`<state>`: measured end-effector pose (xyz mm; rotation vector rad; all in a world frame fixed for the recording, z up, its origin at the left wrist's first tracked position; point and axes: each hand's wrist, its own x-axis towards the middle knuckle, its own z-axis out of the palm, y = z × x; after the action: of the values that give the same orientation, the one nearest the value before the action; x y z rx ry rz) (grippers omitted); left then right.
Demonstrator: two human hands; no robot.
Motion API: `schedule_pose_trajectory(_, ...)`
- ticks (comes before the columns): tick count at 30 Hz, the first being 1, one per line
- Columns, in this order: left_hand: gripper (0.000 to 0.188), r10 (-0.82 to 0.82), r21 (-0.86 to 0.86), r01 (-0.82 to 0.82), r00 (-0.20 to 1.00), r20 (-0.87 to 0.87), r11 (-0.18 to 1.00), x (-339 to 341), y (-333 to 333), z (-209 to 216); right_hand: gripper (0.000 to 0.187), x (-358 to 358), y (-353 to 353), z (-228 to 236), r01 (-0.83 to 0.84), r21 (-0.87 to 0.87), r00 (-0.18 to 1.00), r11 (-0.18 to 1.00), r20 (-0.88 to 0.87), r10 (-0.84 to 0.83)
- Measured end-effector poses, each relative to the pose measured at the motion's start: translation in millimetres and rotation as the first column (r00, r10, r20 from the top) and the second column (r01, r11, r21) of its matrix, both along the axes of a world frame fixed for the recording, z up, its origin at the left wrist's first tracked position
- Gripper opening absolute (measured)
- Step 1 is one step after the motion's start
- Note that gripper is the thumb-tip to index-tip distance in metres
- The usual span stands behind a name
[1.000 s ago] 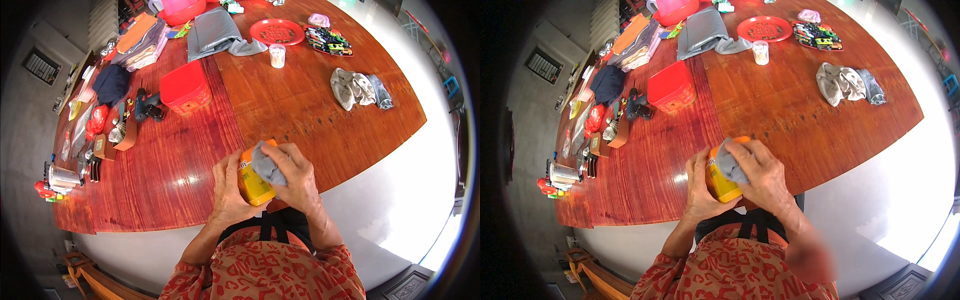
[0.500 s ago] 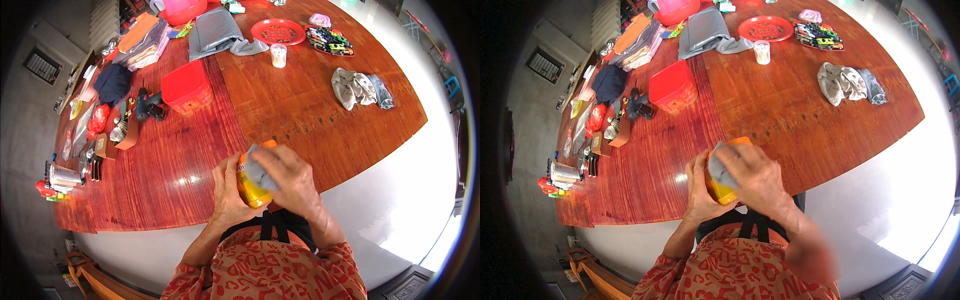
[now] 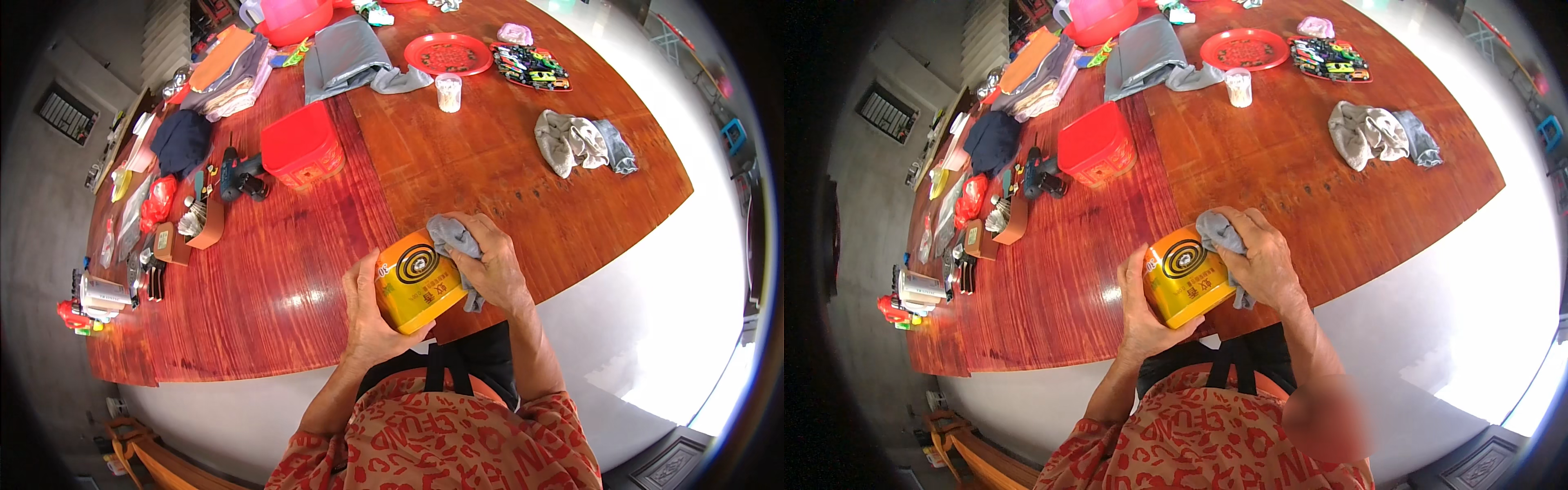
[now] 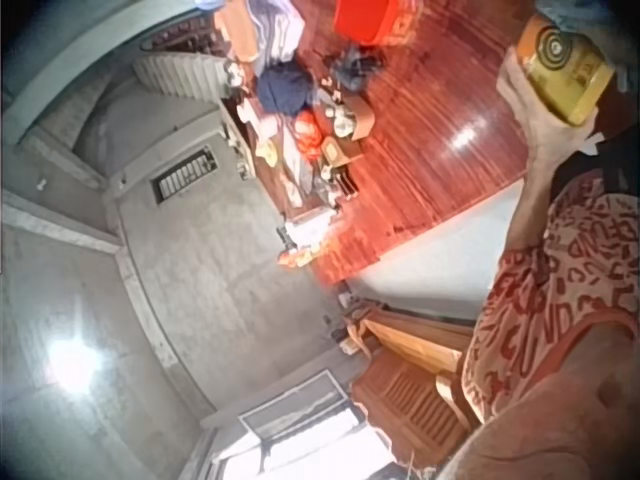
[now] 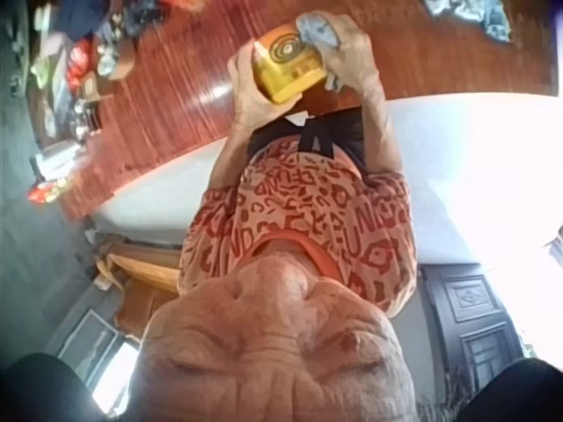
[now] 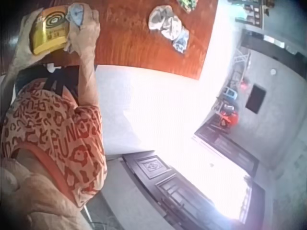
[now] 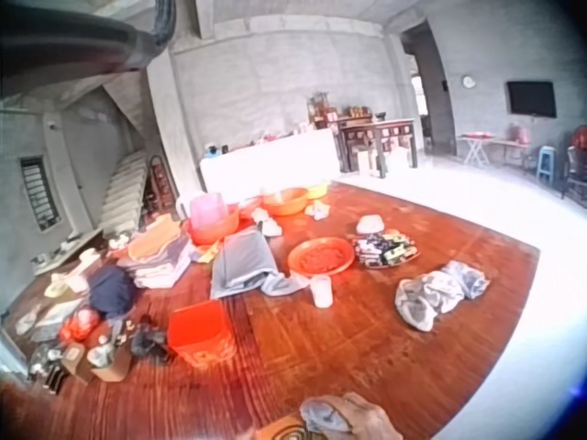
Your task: The person wipes the exterior and interior of a red rectangular tin with a gray cloth, then places it on the table. They proceed to wipe a yellow round container, cleaning its lid, sides, and bottom. The person handles each container one at a time, rotating them to clean all surfaces.
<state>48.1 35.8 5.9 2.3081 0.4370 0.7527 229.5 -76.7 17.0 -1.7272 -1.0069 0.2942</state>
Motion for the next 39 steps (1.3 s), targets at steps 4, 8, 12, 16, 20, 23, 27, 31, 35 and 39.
schedule_pose_trajectory(4, 0.114, 0.035, -0.002, -0.036, 0.998, -0.043, 0.999, 1, 0, 3, 0.046, -9, -5, 6, -0.009, 0.030, 0.992, 1.000, 0.124, 0.005)
schedule_pose_trajectory(8, 0.112, 0.100, -0.045, -0.104, 0.992, -0.083, 0.994, 5, -5, 6, 0.045, -48, -14, 33, -0.041, 0.033, 0.907, 0.999, 0.421, 0.023)
schedule_pose_trajectory(12, 0.113, 0.127, -0.114, -0.137, 0.988, -0.091, 0.984, 9, -10, 15, 0.046, -74, -20, 35, -0.002, -0.010, 0.851, 1.000, 0.525, 0.007)
schedule_pose_trajectory(16, 0.114, 0.121, -0.051, -0.125, 0.990, -0.075, 0.991, 8, -7, 8, 0.052, -56, -22, 28, 0.079, 0.039, 0.929, 0.996, 0.360, -0.088)
schedule_pose_trajectory(20, 0.115, 0.085, -0.052, -0.087, 0.996, -0.038, 0.995, 3, -3, 1, 0.051, -38, -27, 12, 0.084, 0.030, 0.980, 0.996, 0.180, -0.088)
schedule_pose_trajectory(23, 0.116, 0.043, -0.069, -0.040, 0.999, 0.032, 0.997, 0, 1, -5, 0.049, -28, -32, 7, 0.030, 0.044, 0.999, 0.999, -0.025, -0.029)
schedule_pose_trajectory(27, 0.117, 0.023, -0.091, -0.016, 0.997, 0.074, 0.996, -5, 5, -15, 0.049, -19, -31, -7, -0.001, 0.064, 0.993, 0.998, -0.117, 0.008)
schedule_pose_trajectory(31, 0.117, 0.045, -0.080, -0.038, 0.996, 0.079, 0.996, -7, 6, -16, 0.050, -39, -27, 1, 0.081, 0.091, 0.985, 0.993, 0.142, -0.094)
schedule_pose_trajectory(35, 0.117, 0.047, -0.103, -0.041, 0.997, 0.064, 0.994, -8, 4, -12, 0.054, -67, -27, 17, 0.029, 0.103, 0.910, 0.994, 0.410, -0.069)
schedule_pose_trajectory(39, 0.117, 0.020, -0.118, -0.010, 0.996, 0.086, 0.993, -12, 8, -20, 0.055, -61, -24, 14, 0.014, 0.117, 0.930, 0.993, 0.364, -0.056)
